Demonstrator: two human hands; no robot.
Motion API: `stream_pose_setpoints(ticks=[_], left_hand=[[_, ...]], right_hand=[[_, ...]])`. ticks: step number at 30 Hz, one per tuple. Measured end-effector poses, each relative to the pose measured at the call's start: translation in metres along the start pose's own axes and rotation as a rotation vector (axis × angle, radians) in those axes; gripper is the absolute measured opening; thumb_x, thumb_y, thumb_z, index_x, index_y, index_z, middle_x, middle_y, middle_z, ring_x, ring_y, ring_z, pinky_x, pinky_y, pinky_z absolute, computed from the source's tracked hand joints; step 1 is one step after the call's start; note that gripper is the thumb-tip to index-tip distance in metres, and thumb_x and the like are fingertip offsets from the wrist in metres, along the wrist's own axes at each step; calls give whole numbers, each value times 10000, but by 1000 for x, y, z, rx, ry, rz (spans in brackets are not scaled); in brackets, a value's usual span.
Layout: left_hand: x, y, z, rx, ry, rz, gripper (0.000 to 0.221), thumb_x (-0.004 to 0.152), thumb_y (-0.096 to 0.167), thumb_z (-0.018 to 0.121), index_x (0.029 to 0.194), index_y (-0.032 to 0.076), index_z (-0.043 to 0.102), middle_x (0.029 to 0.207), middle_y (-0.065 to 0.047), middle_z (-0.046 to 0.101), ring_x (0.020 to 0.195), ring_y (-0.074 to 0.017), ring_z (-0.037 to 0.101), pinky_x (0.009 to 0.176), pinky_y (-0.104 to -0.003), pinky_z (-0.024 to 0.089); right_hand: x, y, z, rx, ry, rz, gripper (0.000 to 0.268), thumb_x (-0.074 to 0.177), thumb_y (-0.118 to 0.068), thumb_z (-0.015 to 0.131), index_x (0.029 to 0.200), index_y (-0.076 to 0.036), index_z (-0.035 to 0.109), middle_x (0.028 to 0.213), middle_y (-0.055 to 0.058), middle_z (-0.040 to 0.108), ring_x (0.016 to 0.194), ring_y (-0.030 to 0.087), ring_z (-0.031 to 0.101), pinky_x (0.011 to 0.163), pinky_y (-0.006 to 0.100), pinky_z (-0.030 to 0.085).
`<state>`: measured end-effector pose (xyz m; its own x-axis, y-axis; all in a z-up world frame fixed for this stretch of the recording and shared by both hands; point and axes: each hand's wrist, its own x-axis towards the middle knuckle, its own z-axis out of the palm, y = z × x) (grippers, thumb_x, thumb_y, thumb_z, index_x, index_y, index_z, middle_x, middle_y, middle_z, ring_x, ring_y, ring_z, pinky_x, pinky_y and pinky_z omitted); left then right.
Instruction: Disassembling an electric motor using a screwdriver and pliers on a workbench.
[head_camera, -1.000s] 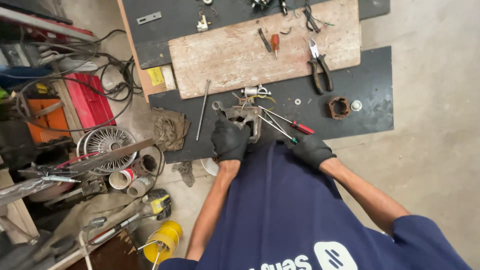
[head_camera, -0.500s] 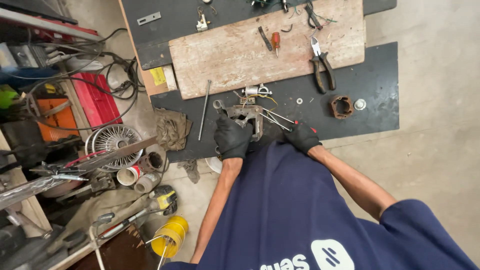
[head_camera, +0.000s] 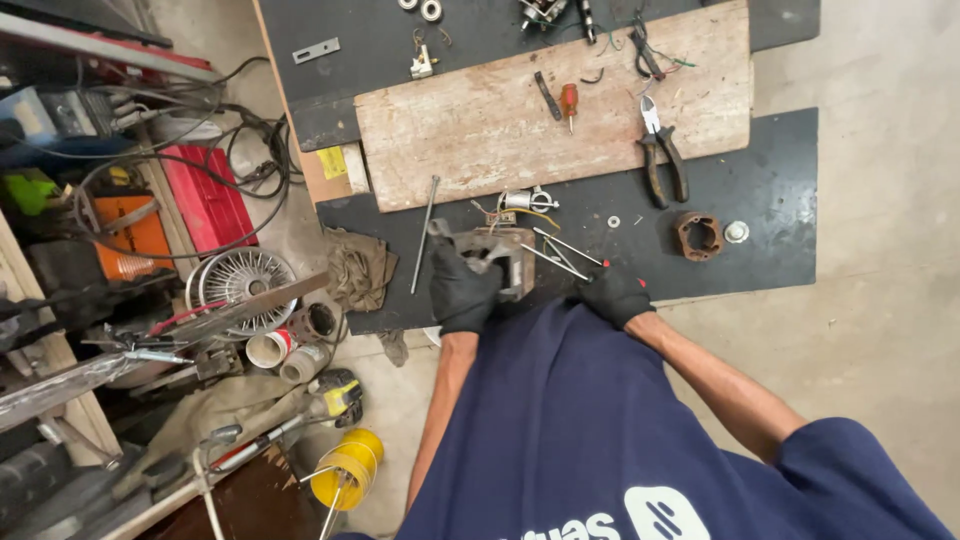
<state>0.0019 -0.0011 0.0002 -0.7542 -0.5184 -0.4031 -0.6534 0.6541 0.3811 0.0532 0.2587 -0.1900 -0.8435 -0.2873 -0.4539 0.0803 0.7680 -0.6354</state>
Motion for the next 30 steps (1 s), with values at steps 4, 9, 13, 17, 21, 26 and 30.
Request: stream_pose_setpoints(ticks=[4,9,13,17,21,26,30], left_hand=[[7,2,1,37,-21,-28,922,595,478,777,1397,173,441,1108,-99,687,1062,-390,714,904,-513,606],[2,-8,3,-11,-44,-54,937,617,422,742,1458,168,415,1202,-115,675,1137,-390,686,950,-523,586],[4,-24,9,-65,-7,13,922,634,415,778,1448,132,450,1244,-166,668,1165,-413,661,974,-538,571],[37,-85,20,-69,-129,-190,848,639,592,783,1378,293,494,1250,-19,697,1222,-268,647,1053,-455,530],[26,-71,-8,-128,-147,-225,743,726,510,746,1379,233,526,1288,-79,692,1261,-309,620,1100,-464,489],[42,-85,-8,-140,-149,-247,726,751,512,703,1399,218,561,1312,-123,684,1276,-323,612,1104,-461,484],[51,-94,-20,-54,-267,-221,784,741,597,649,1435,251,533,1426,-75,620,1363,-287,543,1170,-441,419]], right_hand=[[-14,-30,-21,-11,87,-54,359,908,-420,733,831,-70,713,755,119,720,846,302,729,822,343,582],[-20,-17,-4,21,152,-74,328,977,-327,678,877,-18,723,752,136,699,855,288,726,860,283,571],[-6,-40,-22,-101,15,22,377,933,-467,718,888,-95,750,807,131,714,861,301,714,909,287,545],[-13,-83,-73,-352,-152,165,514,735,-857,576,821,-389,769,826,-90,774,924,148,748,846,266,574],[-35,-74,-104,-317,-210,293,487,758,-825,563,868,-398,770,853,-134,778,960,98,749,828,247,577],[-20,-21,-115,-108,32,396,377,891,-678,643,1100,-366,685,1011,-10,777,1053,213,712,884,364,579],[2,17,-106,-162,102,288,397,904,-587,696,1238,-375,659,1083,1,768,1070,213,711,898,364,578]])
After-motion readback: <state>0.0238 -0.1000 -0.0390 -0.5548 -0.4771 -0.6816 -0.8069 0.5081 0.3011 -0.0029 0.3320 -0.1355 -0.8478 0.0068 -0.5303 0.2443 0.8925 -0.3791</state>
